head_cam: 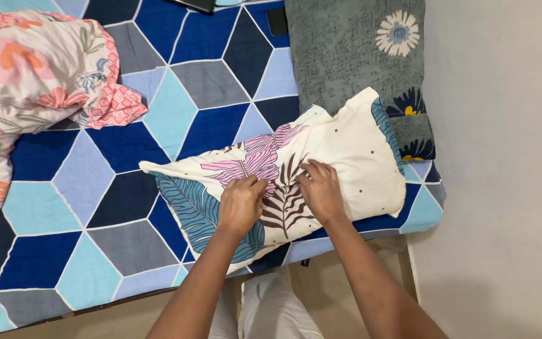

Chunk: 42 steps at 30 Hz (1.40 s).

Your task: The person folds several garments on a bed, including a beige top, a pink top, and a black top, then places them on a nearby table. The person also picks up and moves two pillows from the bed to the table.

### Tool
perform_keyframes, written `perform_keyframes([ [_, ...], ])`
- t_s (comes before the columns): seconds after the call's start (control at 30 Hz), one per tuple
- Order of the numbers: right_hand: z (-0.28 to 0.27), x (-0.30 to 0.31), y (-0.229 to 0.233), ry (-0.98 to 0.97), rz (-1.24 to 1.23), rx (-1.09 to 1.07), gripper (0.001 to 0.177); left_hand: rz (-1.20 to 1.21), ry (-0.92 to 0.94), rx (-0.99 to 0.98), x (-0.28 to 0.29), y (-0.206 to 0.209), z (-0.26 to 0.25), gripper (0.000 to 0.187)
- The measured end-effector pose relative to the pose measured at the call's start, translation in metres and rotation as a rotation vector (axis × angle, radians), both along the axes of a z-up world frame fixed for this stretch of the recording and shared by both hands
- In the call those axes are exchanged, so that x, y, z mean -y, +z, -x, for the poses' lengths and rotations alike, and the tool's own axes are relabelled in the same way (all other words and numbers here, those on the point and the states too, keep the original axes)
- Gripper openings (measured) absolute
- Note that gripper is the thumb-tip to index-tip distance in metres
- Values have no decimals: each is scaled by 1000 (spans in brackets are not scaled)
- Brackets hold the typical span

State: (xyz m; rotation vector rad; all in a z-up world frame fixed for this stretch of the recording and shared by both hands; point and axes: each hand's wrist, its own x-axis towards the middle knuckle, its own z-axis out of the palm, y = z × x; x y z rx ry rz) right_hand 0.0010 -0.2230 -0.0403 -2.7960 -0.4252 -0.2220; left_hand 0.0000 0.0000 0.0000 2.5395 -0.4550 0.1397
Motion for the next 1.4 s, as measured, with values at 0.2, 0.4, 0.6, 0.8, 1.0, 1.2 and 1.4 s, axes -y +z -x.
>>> perform_keyframes([
  [0.2,-26,-29,29,121,-134,153,6,73,215,109,-30,51,3,9],
  [0.4,-33,-106,91,302,-256,268,9,216,487,261,-95,98,20,5],
  [0.6,-21,-205,157,452,-304,451,9,227,686,434,-173,125,67,5],
  [0.8,10,-313,212,687,-283,513,10,222,883,571,-262,136,127,7],
  [1.0,70,-431,232,865,-288,518,10,202,1030,653,-359,144,217,7],
  [1.2,136,-534,238,1026,-284,517,18,162,1184,683,-436,153,309,3],
  [1.4,196,-633,249,1222,-285,589,12,99,1381,760,-496,160,392,4],
])
